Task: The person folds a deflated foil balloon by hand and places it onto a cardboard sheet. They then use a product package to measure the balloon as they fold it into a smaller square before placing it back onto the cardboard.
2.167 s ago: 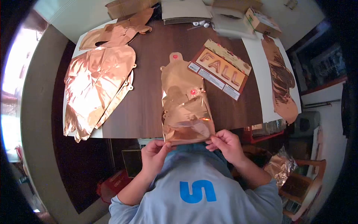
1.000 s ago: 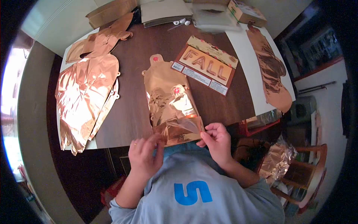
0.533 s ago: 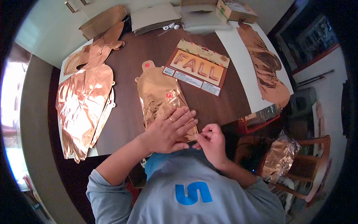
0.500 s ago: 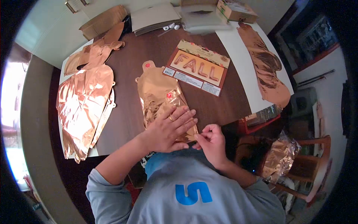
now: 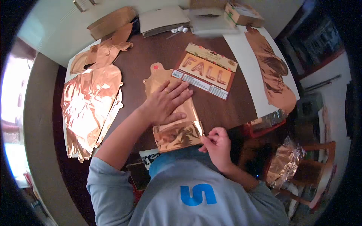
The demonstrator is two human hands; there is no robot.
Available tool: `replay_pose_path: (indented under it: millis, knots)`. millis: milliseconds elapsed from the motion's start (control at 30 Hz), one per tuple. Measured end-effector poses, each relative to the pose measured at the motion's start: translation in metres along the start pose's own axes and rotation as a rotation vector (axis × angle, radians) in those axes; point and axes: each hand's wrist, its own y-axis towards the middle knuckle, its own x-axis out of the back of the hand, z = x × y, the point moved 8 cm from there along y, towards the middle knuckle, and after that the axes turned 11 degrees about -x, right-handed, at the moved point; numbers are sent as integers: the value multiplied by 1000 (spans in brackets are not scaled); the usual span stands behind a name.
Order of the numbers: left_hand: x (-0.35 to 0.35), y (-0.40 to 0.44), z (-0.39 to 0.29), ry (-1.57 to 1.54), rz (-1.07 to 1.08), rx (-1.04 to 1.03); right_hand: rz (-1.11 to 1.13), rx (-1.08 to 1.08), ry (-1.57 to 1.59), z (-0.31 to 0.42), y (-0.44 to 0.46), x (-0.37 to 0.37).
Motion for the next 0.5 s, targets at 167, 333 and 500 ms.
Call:
replay_pose_path:
  millis: [167,333,500]
  knots:
    - [54,-28,7,-147,-297,285,20,-21,29,-1,0,0]
    - [43,-51,-116,-303,-134,32,0,58,-69,16,0,-1]
    - [10,-64,-112,-155,-44,94,3,85,-118,34,9,-4]
